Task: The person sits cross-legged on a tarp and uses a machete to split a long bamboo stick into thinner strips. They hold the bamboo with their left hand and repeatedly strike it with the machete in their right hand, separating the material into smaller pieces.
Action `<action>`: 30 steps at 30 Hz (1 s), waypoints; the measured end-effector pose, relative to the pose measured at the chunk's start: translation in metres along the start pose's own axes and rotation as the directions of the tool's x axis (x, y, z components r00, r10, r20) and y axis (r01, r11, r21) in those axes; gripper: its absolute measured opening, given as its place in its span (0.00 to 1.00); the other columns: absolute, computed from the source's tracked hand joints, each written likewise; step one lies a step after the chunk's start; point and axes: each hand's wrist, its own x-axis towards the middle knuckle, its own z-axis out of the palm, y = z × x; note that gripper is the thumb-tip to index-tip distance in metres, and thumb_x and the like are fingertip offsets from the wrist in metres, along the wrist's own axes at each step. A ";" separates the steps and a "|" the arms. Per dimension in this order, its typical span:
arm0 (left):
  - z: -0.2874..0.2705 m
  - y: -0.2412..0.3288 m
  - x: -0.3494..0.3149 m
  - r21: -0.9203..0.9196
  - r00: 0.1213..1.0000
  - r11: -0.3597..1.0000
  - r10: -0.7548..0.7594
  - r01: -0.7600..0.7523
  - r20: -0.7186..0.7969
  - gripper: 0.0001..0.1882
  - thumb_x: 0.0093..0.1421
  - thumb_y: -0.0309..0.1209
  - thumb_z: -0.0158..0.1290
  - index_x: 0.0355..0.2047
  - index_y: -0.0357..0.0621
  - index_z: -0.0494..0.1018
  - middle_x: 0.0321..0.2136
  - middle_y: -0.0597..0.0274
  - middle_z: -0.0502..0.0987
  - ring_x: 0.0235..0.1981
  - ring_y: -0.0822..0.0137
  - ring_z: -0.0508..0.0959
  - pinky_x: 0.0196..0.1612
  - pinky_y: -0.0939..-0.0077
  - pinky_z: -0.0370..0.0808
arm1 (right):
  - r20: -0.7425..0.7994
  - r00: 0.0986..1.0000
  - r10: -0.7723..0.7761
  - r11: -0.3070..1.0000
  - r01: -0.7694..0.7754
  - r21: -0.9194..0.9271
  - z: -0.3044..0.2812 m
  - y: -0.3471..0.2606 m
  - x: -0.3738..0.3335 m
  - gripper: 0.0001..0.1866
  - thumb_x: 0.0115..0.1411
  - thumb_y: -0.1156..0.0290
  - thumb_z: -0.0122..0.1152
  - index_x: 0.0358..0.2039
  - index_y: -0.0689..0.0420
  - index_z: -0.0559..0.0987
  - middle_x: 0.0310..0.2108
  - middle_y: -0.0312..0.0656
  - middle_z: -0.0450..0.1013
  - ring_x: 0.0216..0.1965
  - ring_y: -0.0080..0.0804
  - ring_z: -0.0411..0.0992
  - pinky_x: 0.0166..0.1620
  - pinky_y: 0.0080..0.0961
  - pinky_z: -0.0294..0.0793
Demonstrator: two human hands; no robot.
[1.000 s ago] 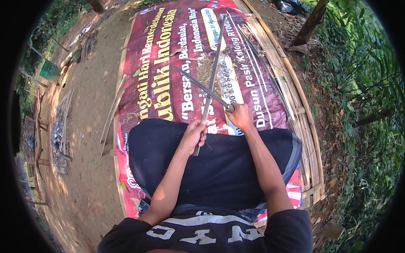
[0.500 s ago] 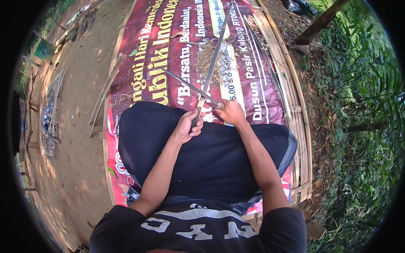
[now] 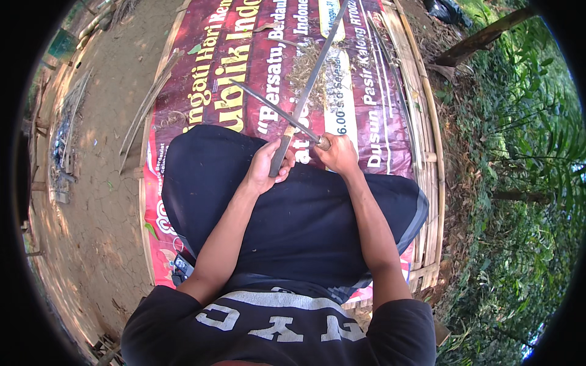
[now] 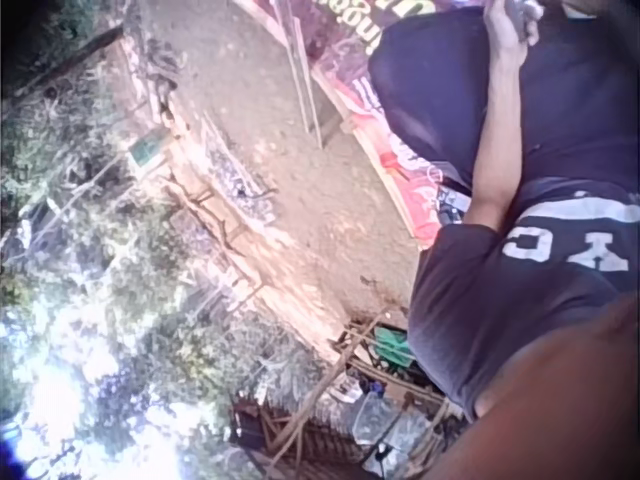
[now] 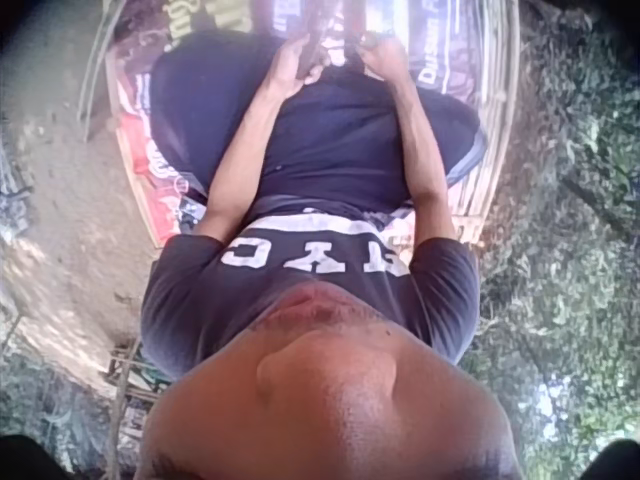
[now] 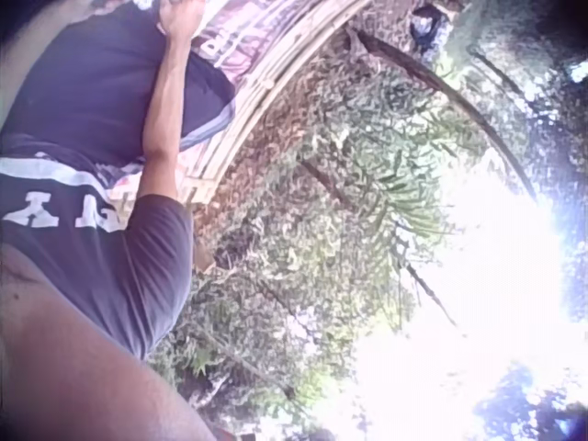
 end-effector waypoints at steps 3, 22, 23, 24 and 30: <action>-0.002 0.005 -0.001 0.040 0.998 0.999 0.028 -0.030 0.047 0.18 0.75 0.42 0.36 0.45 0.42 0.70 0.25 0.60 0.76 0.20 0.73 0.74 0.20 0.78 0.70 | -0.081 0.997 0.015 0.996 -0.007 0.092 -0.006 0.011 0.005 0.13 0.51 0.65 0.64 0.25 0.65 0.80 0.18 0.57 0.73 0.22 0.56 0.75 0.29 0.43 0.74; 0.014 -0.004 0.044 0.898 0.859 0.230 0.452 -0.374 0.241 0.09 0.69 0.27 0.50 0.46 0.35 0.72 0.34 0.54 0.81 0.33 0.63 0.81 0.40 0.70 0.77 | 0.282 0.903 0.323 0.229 -0.364 0.903 -0.018 -0.008 0.003 0.11 0.58 0.72 0.71 0.29 0.56 0.73 0.15 0.27 0.64 0.11 0.14 0.58 0.15 0.18 0.55; 0.014 0.005 0.055 0.928 0.813 0.017 0.489 -0.372 0.317 0.15 0.65 0.24 0.51 0.52 0.36 0.70 0.47 0.47 0.76 0.44 0.52 0.79 0.46 0.64 0.77 | 0.288 0.902 0.320 0.208 -0.364 0.908 -0.021 -0.008 0.003 0.11 0.58 0.73 0.70 0.30 0.57 0.73 0.15 0.27 0.63 0.11 0.14 0.58 0.16 0.18 0.56; 0.020 0.013 0.066 0.904 0.761 -0.085 0.510 -0.420 0.402 0.18 0.63 0.23 0.52 0.54 0.37 0.69 0.51 0.46 0.73 0.48 0.50 0.77 0.50 0.62 0.75 | 0.292 0.903 0.315 0.185 -0.360 0.914 -0.022 -0.007 0.002 0.11 0.58 0.73 0.70 0.30 0.56 0.73 0.15 0.27 0.63 0.11 0.14 0.58 0.16 0.18 0.56; 0.066 0.046 0.119 0.690 0.608 -0.521 0.353 -0.503 0.711 0.31 0.56 0.22 0.55 0.61 0.41 0.64 0.62 0.47 0.62 0.64 0.46 0.64 0.64 0.55 0.65 | 0.266 0.925 0.271 0.113 -0.305 0.946 -0.027 0.001 0.002 0.10 0.59 0.72 0.69 0.30 0.57 0.73 0.14 0.28 0.62 0.11 0.15 0.58 0.15 0.19 0.56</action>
